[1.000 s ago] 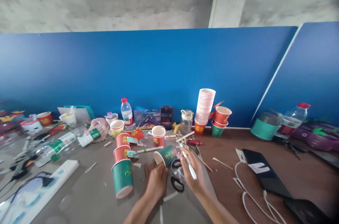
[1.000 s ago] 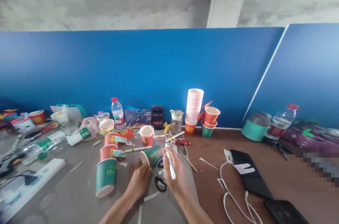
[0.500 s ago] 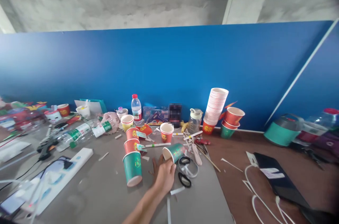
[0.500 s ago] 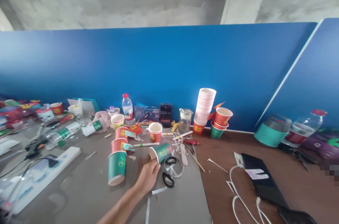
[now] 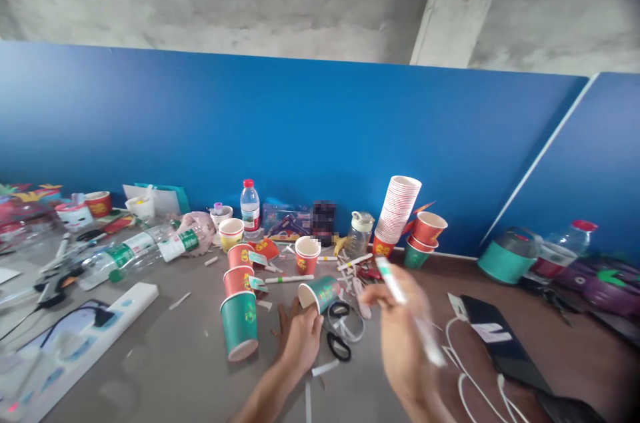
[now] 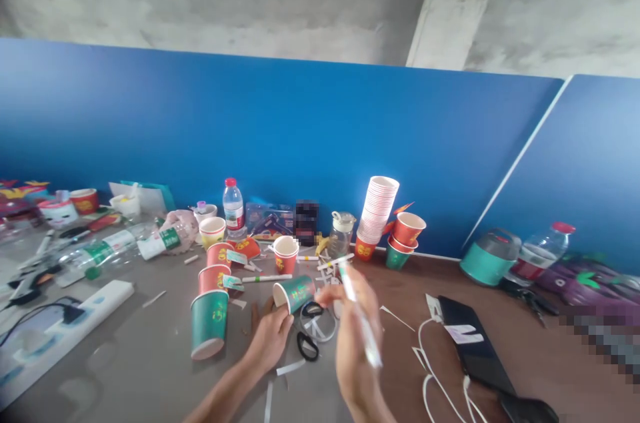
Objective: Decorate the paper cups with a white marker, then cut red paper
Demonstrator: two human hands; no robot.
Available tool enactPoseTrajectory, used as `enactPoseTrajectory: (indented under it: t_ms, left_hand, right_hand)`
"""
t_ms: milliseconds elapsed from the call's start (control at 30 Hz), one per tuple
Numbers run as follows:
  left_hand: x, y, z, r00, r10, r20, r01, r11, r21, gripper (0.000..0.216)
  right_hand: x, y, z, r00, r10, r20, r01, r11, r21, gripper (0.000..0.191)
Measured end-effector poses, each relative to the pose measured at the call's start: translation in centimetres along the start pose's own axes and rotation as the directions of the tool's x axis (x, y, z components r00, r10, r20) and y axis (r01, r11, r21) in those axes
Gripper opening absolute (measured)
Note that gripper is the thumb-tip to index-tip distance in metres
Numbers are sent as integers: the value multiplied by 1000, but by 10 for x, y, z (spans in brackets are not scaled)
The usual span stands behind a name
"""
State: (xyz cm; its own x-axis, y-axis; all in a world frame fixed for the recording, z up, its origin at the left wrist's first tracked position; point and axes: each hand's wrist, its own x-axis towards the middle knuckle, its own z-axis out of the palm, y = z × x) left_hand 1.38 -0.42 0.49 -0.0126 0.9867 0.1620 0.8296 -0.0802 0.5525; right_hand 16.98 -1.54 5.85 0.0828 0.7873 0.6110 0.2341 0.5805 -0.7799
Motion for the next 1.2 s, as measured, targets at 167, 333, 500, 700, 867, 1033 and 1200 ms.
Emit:
enactPoseTrajectory:
  t_ms: [167, 333, 500, 700, 867, 1033, 1200]
  left_hand:
    - [1, -1, 1, 1000, -13, -7, 13, 1000, 19, 29]
    - [2, -2, 0, 1000, -7, 27, 7, 1000, -14, 26]
    - [1, -2, -2, 999, 4, 32, -3, 999, -37, 26]
    - [1, -1, -3, 999, 10, 31, -9, 999, -38, 29]
    - [2, -2, -2, 999, 7, 40, -5, 999, -52, 32]
    - [2, -3, 0, 999, 5, 33, -4, 1000, -22, 33]
    - [3, 0, -4, 997, -35, 62, 36, 999, -14, 33]
  right_hand:
    - [-7, 18, 28, 976, 217, -3, -215, 971, 108, 42]
    - [-19, 41, 35, 961, 277, -20, -272, 953, 131, 43]
    - [-27, 53, 33, 957, 284, 52, -288, 950, 124, 41]
    - [-33, 52, 37, 972, 203, 122, -215, 972, 91, 37]
    - [-29, 52, 38, 983, 108, 146, -107, 994, -15, 30]
    - [-30, 50, 35, 985, 80, 154, -67, 994, -86, 28]
    - [-30, 46, 35, 990, 28, 135, -7, 987, -158, 26]
